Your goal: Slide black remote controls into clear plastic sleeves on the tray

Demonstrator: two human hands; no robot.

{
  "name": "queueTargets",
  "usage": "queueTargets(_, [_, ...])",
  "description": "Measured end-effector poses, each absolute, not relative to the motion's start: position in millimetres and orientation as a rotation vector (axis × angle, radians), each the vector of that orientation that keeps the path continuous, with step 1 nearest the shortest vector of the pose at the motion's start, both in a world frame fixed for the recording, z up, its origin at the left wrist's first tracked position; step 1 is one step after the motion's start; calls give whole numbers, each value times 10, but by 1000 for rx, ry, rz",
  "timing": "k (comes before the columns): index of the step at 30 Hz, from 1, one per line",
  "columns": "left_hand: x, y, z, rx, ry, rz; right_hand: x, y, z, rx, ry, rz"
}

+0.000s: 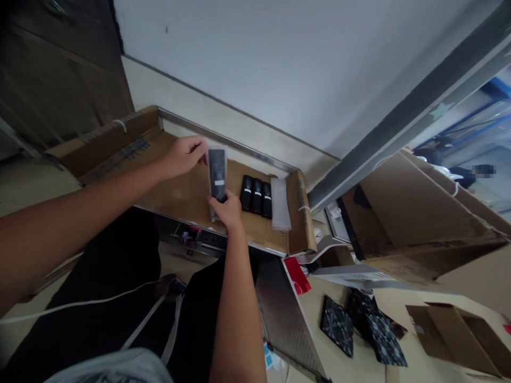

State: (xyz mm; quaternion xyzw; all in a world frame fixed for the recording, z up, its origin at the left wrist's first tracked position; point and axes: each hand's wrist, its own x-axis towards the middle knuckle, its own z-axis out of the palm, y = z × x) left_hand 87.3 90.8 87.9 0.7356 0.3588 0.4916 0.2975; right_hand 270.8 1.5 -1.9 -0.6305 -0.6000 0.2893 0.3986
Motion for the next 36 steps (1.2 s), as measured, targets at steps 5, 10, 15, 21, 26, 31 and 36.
queueTargets(5, [1067, 730, 1256, 2176, 867, 1368, 2736, 32, -73, -1461, -1389, 810])
queueTargets(10, [1127, 603, 1359, 2243, 812, 1427, 2729, 38, -97, -1428, -1317, 759])
queueTargets(15, [1179, 534, 1401, 2206, 770, 1433, 2738, 36, -107, -1428, -1289, 721])
queueTargets(21, [1255, 562, 1302, 2144, 821, 1330, 2736, 3, -64, -1433, -1362, 682])
queueTargets(26, [1227, 591, 1352, 2102, 792, 1502, 2715, -16, -18, -1410, -1416, 631])
queueTargets(31, [1225, 615, 1495, 1916, 607, 1711, 2702, -36, 12, -1422, -1428, 557])
queueTargets(36, [924, 1046, 1812, 1451, 621, 2106, 2689, -44, 3, -1417, -1474, 507])
